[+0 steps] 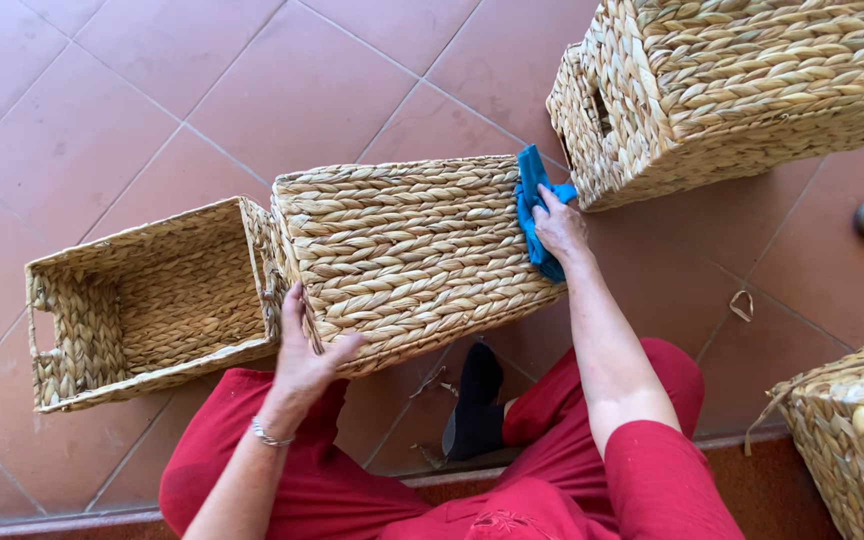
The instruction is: The person wipes the exterior and interior surfaces of several woven baskets using a blue cloth. They rotate each basket to access all sides and the inside, then place the cleaned basket aside.
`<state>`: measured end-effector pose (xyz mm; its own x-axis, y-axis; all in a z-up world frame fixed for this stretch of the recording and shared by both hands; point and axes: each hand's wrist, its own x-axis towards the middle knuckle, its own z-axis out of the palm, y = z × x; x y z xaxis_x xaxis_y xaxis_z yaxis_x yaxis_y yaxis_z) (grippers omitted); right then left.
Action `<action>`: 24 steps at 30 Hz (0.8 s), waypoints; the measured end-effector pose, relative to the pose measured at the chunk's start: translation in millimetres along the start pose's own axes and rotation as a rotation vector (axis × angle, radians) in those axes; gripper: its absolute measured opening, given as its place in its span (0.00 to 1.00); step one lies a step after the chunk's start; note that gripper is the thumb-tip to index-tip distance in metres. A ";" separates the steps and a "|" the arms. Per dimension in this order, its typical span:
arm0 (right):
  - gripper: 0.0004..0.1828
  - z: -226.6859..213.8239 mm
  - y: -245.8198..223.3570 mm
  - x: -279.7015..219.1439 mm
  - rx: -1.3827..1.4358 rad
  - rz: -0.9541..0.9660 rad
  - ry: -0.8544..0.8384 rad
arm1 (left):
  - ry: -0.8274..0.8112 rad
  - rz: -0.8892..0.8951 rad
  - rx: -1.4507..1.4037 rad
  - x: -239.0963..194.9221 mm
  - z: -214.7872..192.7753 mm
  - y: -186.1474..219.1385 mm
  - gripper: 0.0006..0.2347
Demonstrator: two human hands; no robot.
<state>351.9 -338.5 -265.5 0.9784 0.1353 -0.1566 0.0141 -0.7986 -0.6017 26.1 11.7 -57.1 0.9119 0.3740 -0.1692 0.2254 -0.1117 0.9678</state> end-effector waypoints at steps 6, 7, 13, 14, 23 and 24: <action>0.28 -14.9 26.5 -16.4 0.469 0.000 -0.119 | 0.099 -0.241 0.197 79.2 -29.5 20.4 0.44; 0.28 -17.4 30.7 -20.0 0.620 0.058 -0.186 | 0.077 -0.293 0.145 92.0 -26.7 26.2 0.45; 0.28 -28.0 54.0 -57.2 1.070 0.183 -0.289 | -0.061 -0.133 -0.250 102.3 4.1 54.7 0.42; 0.29 -28.9 51.7 -59.7 1.099 0.155 -0.281 | -0.081 -0.076 -0.227 95.4 3.6 60.4 0.42; 0.34 -20.5 48.5 -80.1 1.348 0.077 -0.162 | 0.064 0.654 0.460 16.1 -2.1 72.3 0.44; 0.34 -20.6 47.4 -73.8 1.372 0.112 -0.183 | 0.068 0.679 0.462 12.8 -0.5 66.6 0.42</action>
<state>284.7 -398.4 -266.2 0.9186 0.2683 -0.2901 -0.3781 0.3837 -0.8425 52.6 9.6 5.3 0.8811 0.1416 0.4512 -0.2357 -0.6956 0.6786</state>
